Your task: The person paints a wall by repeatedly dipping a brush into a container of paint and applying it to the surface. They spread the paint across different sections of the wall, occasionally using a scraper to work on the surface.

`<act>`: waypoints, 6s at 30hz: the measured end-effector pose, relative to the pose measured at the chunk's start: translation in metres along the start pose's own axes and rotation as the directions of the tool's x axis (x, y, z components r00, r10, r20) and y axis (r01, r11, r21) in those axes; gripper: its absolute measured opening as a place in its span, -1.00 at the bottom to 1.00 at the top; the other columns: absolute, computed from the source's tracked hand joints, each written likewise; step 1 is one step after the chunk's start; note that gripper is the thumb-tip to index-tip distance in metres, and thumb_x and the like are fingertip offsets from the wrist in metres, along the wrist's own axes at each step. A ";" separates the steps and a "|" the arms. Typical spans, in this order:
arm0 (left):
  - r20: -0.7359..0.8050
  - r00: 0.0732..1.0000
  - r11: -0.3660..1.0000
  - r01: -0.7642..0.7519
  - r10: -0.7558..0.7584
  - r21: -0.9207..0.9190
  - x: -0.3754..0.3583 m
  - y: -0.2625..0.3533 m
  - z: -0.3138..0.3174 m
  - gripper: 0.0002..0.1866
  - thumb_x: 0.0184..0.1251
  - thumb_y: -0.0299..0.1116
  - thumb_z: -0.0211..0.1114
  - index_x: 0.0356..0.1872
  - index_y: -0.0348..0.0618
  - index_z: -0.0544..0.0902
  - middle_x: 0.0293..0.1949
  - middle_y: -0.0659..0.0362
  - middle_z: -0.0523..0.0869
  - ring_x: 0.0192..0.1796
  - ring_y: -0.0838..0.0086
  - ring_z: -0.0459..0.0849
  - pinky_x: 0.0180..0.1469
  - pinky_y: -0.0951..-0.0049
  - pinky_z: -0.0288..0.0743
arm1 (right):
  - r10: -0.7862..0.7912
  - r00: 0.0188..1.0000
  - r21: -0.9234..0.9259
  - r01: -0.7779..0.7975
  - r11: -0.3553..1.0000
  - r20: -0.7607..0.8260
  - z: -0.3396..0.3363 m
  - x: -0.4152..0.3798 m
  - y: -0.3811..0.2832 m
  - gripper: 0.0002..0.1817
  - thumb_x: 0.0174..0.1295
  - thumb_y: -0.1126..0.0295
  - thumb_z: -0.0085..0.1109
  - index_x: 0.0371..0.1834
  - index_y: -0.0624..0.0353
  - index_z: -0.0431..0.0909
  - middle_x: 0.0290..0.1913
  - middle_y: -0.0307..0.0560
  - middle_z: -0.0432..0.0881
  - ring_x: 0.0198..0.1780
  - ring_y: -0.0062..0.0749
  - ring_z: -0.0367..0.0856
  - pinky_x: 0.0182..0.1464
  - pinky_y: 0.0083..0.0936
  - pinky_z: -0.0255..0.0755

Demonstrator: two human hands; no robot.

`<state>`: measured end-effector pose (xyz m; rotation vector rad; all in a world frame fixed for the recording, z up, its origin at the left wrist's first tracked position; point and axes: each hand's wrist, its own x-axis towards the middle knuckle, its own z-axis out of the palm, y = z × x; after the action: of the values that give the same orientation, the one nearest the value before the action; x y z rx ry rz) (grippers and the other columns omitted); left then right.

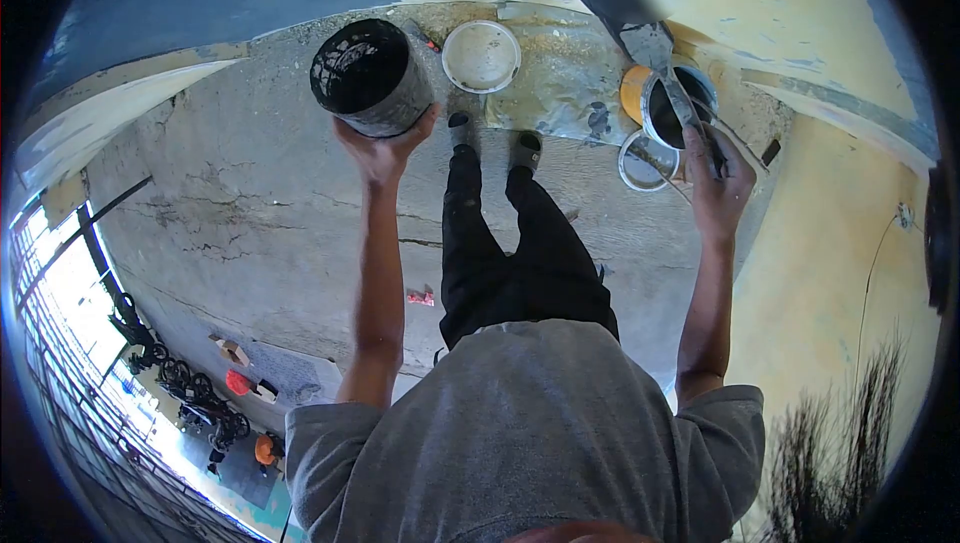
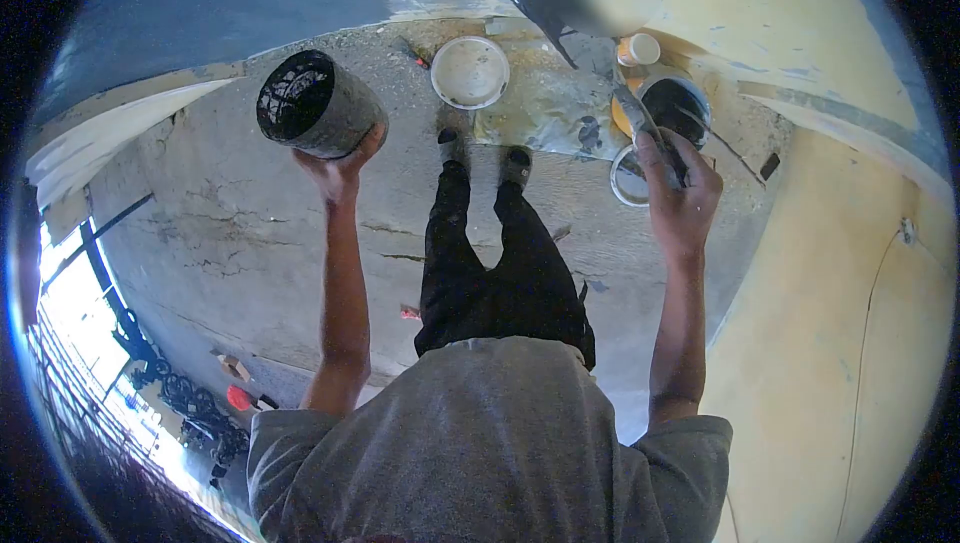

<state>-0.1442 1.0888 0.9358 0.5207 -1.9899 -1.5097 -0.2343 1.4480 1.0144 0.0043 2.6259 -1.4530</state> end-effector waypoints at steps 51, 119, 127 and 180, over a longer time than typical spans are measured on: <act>-0.018 0.993 0.990 -0.111 0.113 0.082 0.086 0.017 -0.205 -0.09 -0.44 -0.21 0.65 0.16 -0.22 0.51 -0.02 -0.08 0.69 0.01 0.05 0.70 0.07 0.12 0.58 | -0.551 0.833 -0.112 0.543 0.832 -0.056 0.211 -0.126 -0.223 -0.81 0.16 0.41 0.44 -0.39 0.30 0.63 -0.43 0.02 0.71 -0.41 -0.33 0.75 -0.35 -0.51 0.56; 0.121 0.987 0.967 -0.071 0.103 -0.243 0.107 0.004 -0.217 -0.18 -0.34 -0.25 0.67 0.08 -0.28 0.51 -0.10 -0.01 0.73 -0.11 0.30 0.72 -0.01 0.26 0.62 | -0.784 0.609 -0.418 0.687 0.595 -0.115 0.218 -0.144 -0.257 -0.67 0.05 0.53 0.47 -0.06 0.21 0.73 -0.29 -0.11 0.63 -0.39 -0.38 0.69 -0.39 -0.50 0.56; 0.113 0.988 0.984 -0.088 0.106 -0.154 0.103 -0.004 -0.224 -0.16 -0.29 -0.25 0.68 0.15 -0.23 0.49 -0.03 0.04 0.72 0.00 0.31 0.71 0.06 0.26 0.61 | -0.831 0.557 -0.546 0.698 0.464 0.006 0.193 -0.160 -0.237 -0.65 -0.01 0.55 0.47 -0.08 0.18 0.73 -0.29 -0.10 0.62 -0.44 -0.36 0.66 -0.42 -0.49 0.53; 0.158 0.984 0.959 -0.033 0.080 -0.282 0.097 0.025 -0.116 -0.19 -0.29 -0.34 0.63 0.16 -0.16 0.50 -0.05 0.15 0.67 -0.04 0.36 0.67 0.03 0.30 0.57 | -0.166 0.857 0.862 0.502 0.063 -0.487 0.122 0.051 -0.190 -0.52 0.42 0.08 -0.07 0.05 0.32 0.55 -0.36 0.08 0.68 -0.43 -0.23 0.61 -0.37 -0.32 0.49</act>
<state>-0.1409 0.9510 1.0028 0.2230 -1.8516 -1.8113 -0.2834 1.2399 1.1044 -0.3341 1.1535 -3.2852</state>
